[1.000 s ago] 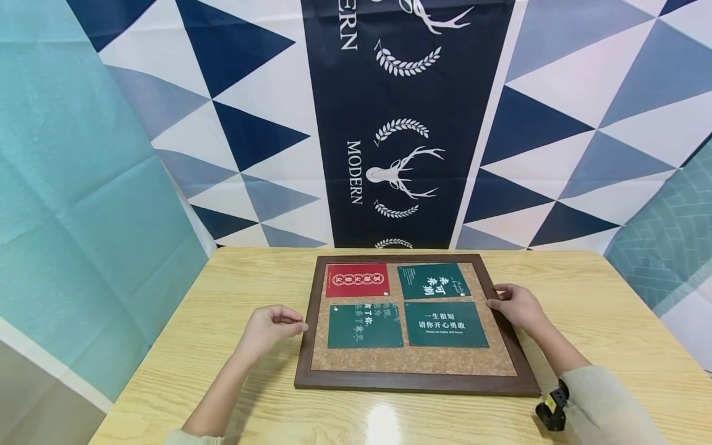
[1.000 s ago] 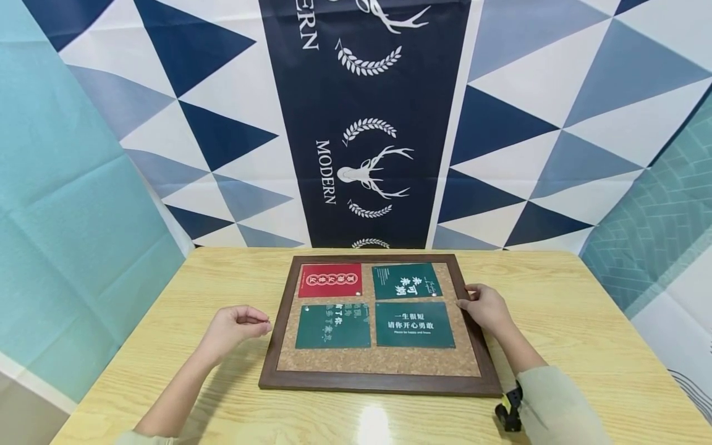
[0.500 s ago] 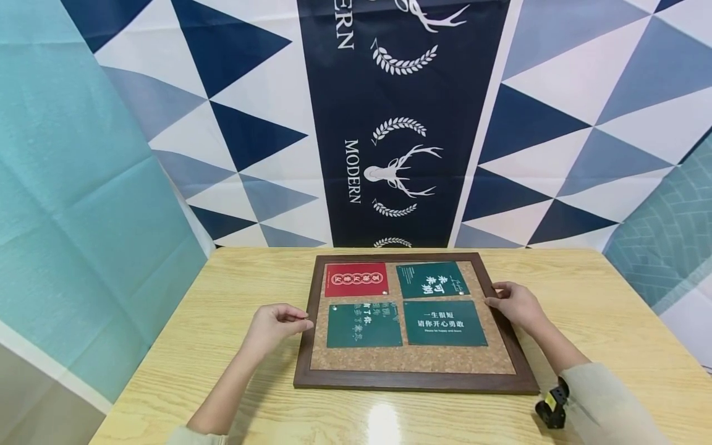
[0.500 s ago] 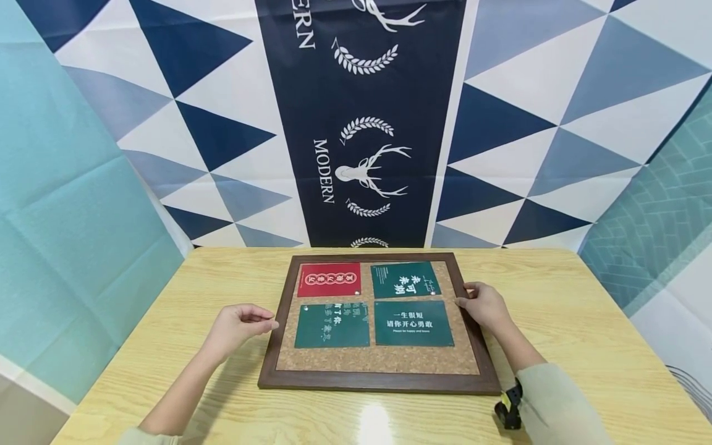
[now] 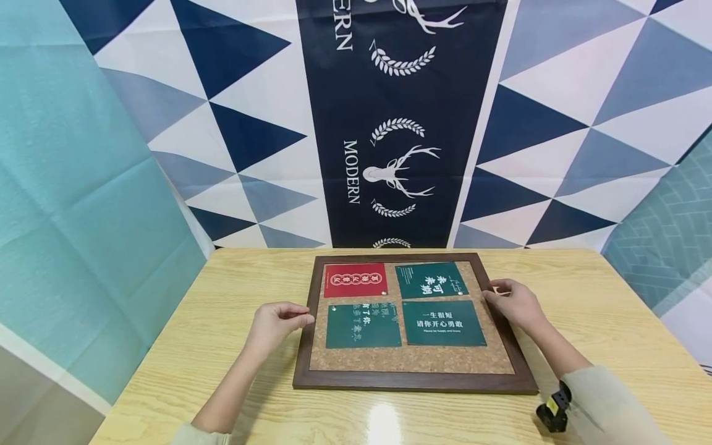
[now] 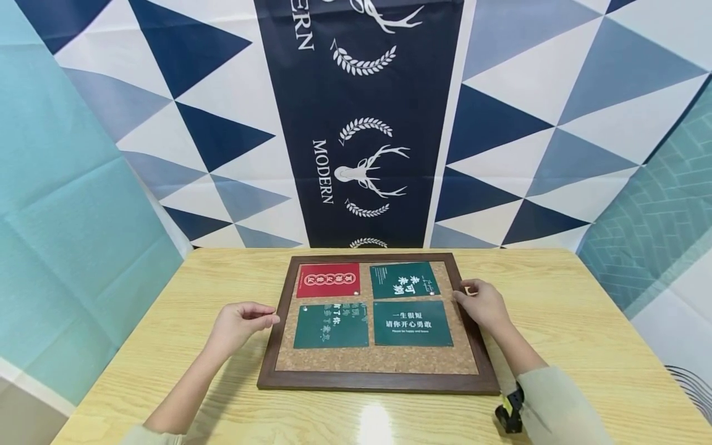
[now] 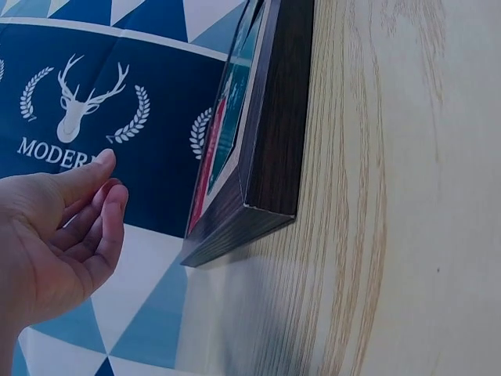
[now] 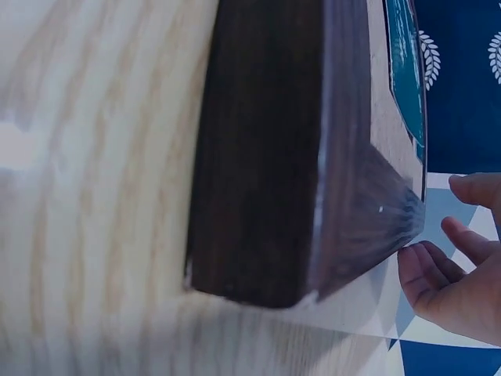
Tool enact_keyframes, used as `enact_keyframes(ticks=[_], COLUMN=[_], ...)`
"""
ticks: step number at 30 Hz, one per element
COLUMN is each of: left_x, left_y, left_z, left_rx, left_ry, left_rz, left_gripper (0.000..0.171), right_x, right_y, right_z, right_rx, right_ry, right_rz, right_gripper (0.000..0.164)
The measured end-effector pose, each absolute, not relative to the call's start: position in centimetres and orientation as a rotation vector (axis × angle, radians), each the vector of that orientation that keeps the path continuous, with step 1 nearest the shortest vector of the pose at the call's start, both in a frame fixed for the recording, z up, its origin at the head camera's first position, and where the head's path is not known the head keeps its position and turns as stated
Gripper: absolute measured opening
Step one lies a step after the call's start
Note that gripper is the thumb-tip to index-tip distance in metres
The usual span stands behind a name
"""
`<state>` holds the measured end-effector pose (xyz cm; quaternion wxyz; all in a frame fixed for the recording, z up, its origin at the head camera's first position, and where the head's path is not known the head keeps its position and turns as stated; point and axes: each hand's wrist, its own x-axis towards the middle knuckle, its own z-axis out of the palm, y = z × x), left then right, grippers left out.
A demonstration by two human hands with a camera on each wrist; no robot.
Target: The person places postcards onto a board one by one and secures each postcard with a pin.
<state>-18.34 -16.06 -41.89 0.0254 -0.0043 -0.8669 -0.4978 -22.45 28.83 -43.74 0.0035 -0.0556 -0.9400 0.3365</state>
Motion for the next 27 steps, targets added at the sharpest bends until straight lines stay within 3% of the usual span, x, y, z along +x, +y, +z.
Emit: enact_keyframes(ticks=[16,27], left_x=[-18.5,-18.5], left_y=[-15.1,-14.8], left_z=[-42.0,-41.9], left_rx=[-0.074,-0.101], left_ry=[-2.647,-2.634], left_rz=[-1.468,-1.473], left_gripper=[0.014,0.019], right_x=[-21.3,-20.8], right_y=[27.0,24.9], right_z=[-42.1,-42.1], right_rx=[-0.065,0.005], right_ry=[-2.856,-2.842], right_rz=[1.048,1.096], right_gripper=[0.051,0.049])
